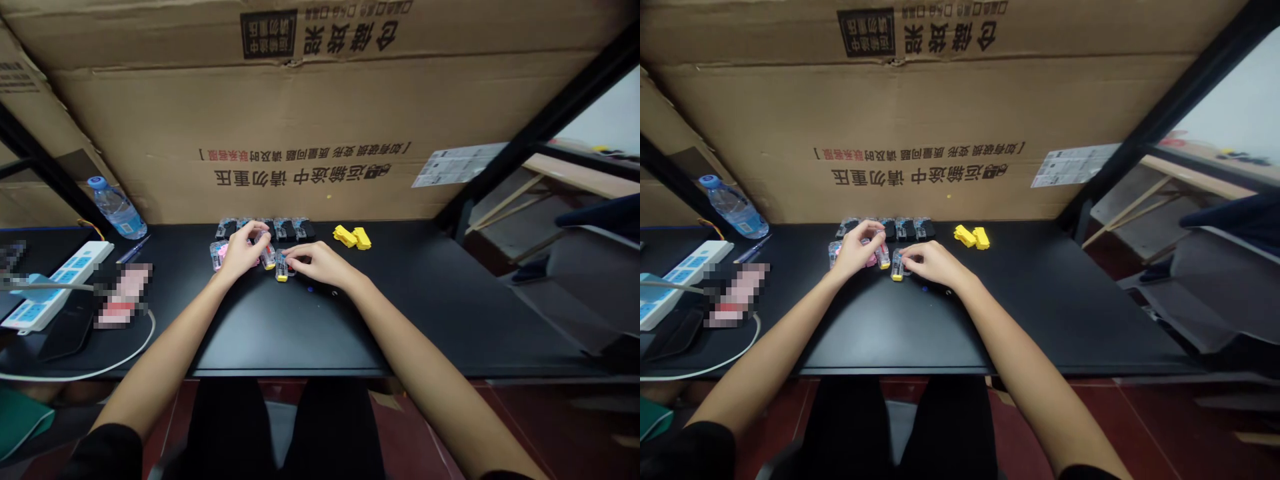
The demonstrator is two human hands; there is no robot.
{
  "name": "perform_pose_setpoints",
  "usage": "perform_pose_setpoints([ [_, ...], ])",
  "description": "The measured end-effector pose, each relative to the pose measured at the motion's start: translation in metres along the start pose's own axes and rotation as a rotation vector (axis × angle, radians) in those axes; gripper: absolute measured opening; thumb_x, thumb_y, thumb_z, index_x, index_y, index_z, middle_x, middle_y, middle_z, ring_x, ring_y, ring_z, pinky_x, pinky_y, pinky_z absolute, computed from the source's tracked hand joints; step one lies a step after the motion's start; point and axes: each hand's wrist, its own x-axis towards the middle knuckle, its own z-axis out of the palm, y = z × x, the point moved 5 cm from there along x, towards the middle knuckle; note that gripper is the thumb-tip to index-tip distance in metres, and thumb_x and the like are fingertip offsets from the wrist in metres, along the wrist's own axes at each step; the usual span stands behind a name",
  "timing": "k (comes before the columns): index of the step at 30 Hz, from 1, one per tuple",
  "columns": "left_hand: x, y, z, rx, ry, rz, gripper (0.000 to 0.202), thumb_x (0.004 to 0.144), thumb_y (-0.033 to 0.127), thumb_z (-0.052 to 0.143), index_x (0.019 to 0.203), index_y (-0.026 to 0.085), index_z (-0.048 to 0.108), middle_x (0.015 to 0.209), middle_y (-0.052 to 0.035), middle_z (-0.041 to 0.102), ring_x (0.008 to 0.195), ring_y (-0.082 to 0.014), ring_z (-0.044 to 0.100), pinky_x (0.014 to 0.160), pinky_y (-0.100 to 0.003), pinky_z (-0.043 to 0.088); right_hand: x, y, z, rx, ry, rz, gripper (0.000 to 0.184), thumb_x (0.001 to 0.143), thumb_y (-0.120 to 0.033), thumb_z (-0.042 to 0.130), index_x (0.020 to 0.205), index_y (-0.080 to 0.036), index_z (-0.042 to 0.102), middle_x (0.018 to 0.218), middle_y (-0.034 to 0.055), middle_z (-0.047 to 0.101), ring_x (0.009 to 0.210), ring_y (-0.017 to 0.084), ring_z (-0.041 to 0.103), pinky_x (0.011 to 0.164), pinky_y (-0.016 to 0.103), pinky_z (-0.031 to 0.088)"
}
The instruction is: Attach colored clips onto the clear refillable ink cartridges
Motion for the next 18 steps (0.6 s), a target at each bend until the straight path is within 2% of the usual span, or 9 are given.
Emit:
perform_pose_setpoints([
  [6, -0.006, 0.003, 0.005, 0.214, -0.143, 0.099, 0.024, 0.102, 0.035, 0.063, 0.119, 0.023, 0.074, 0.119, -0.0068, 0.078, 0.108, -0.0224, 0.072, 0.092, -0.034, 0.057, 0.000, 0.002, 0.001, -0.006, 0.003, -0.001, 0.022, 0.100, -0.025, 0.066, 0.098, -0.026, 0.088, 0.126, 0.0040, 0.083, 0.113, 0.029, 0.082, 0.097, 0.040, 0.064],
  [9, -0.008, 0.002, 0.008, 0.265, -0.170, 0.135, 0.025, 0.105, 0.036, 0.061, 0.122, 0.022, 0.074, 0.120, -0.0080, 0.076, 0.110, -0.0231, 0.070, 0.099, -0.037, 0.055, 0.000, 0.002, 0.002, -0.011, 0.012, -0.015, 0.021, 0.098, -0.022, 0.067, 0.101, -0.026, 0.088, 0.125, 0.0044, 0.084, 0.117, 0.029, 0.080, 0.100, 0.040, 0.064],
  [13, -0.011, -0.002, 0.014, 0.283, -0.206, 0.184, 0.030, 0.105, 0.036, 0.059, 0.129, 0.021, 0.070, 0.126, -0.0098, 0.073, 0.124, -0.0248, 0.066, 0.112, -0.040, 0.050, 0.000, 0.002, 0.004, -0.022, 0.014, -0.029, 0.020, 0.097, -0.021, 0.068, 0.103, -0.026, 0.087, 0.124, 0.0048, 0.084, 0.121, 0.029, 0.079, 0.103, 0.041, 0.063],
  [16, -0.011, 0.000, 0.008, 0.350, -0.206, 0.190, 0.030, 0.104, 0.033, 0.059, 0.130, 0.022, 0.069, 0.130, -0.0096, 0.073, 0.127, -0.0263, 0.064, 0.114, -0.042, 0.049, 0.000, 0.004, 0.004, -0.027, 0.016, -0.017, 0.020, 0.097, -0.021, 0.068, 0.103, -0.026, 0.087, 0.126, 0.0051, 0.083, 0.121, 0.029, 0.079, 0.103, 0.041, 0.063],
  [18, -0.009, 0.005, -0.005, 0.451, -0.182, 0.183, 0.028, 0.103, 0.033, 0.058, 0.125, 0.024, 0.071, 0.128, -0.0090, 0.074, 0.125, -0.0283, 0.063, 0.112, -0.044, 0.048, 0.000, 0.005, 0.005, -0.019, 0.019, -0.003, 0.019, 0.097, -0.020, 0.069, 0.103, -0.025, 0.086, 0.127, 0.0058, 0.083, 0.121, 0.029, 0.079, 0.103, 0.041, 0.063],
])
